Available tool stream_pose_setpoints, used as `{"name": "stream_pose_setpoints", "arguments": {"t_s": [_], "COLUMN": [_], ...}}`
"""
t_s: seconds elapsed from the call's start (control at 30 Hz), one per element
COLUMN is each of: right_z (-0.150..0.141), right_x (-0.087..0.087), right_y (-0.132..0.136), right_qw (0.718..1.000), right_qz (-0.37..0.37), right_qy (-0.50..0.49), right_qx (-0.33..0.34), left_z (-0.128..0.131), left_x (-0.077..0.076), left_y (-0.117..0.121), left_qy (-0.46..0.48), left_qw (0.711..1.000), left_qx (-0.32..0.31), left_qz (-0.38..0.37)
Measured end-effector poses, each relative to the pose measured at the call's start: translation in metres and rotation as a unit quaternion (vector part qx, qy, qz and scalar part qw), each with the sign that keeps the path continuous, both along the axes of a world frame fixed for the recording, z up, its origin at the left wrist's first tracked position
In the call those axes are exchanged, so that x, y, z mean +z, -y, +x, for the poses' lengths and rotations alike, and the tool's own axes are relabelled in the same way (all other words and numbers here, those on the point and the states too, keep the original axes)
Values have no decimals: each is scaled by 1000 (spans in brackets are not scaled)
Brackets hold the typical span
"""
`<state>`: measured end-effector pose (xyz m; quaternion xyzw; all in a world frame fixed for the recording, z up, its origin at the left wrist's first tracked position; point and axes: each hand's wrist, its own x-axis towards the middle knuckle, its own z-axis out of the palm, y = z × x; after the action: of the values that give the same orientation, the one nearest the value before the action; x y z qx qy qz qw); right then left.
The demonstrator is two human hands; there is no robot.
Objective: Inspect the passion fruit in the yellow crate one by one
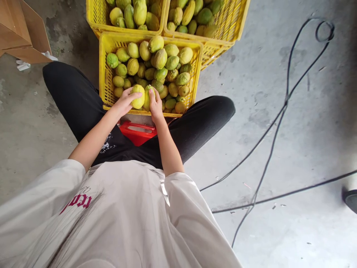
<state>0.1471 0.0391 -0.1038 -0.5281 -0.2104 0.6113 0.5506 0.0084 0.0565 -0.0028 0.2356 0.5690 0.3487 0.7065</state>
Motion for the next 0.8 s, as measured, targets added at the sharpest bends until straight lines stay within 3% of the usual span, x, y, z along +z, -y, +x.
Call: {"name": "stream_pose_setpoints", "arguments": {"t_s": [0.27, 0.5, 0.63, 0.8], "right_z": [2, 2, 0, -8], "right_x": [-1, 6, 21, 49], "right_y": [0, 4, 9, 11], "right_qw": [999, 995, 985, 960], "right_qz": [-30, -93, -136, -249], "right_qy": [10, -10, 66, 104], "right_qx": [6, 23, 77, 78], "left_z": [6, -4, -9, -9], "left_x": [7, -10, -16, -16], "left_y": [0, -5, -3, 3], "left_qy": [2, 18, 23, -41], "left_qw": [998, 996, 992, 990], "left_qx": [45, 75, 59, 66], "left_qz": [-37, -52, -108, -121]}}
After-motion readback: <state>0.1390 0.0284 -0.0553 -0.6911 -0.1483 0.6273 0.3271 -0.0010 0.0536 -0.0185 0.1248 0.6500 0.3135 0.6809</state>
